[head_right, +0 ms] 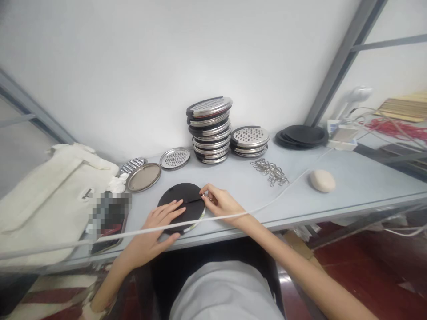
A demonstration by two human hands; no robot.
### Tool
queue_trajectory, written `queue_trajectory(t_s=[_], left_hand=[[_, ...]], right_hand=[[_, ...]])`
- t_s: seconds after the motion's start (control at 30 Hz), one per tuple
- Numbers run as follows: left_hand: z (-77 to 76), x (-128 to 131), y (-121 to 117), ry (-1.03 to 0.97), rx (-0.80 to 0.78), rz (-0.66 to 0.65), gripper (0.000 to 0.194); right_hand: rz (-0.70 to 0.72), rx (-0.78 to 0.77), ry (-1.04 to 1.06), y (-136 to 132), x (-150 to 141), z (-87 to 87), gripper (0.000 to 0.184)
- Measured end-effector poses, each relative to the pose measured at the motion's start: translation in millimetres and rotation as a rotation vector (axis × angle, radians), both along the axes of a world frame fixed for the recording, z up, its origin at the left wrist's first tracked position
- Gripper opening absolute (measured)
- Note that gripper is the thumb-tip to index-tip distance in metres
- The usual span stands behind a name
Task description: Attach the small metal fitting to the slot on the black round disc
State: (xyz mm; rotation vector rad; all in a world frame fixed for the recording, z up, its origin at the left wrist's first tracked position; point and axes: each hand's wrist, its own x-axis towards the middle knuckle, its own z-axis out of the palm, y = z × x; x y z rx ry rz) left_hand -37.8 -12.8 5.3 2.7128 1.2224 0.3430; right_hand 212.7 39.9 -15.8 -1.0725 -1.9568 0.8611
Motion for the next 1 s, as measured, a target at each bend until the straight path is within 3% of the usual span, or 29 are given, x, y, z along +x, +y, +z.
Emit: queue_trajectory(t_s=[0.5,1.0], left_hand=[[0.0,-0.6,0.5,-0.005,-0.001,-0.001,0.052],[-0.4,-1.4,-0.1,-0.013,0.008,-0.013,0.051]], right_hand=[[-0.072,0.175,0.019,0.9,1.3,3.9,0.014],[-0.018,0.121,-0.004,3.0,-0.6,-0.8,0.020]])
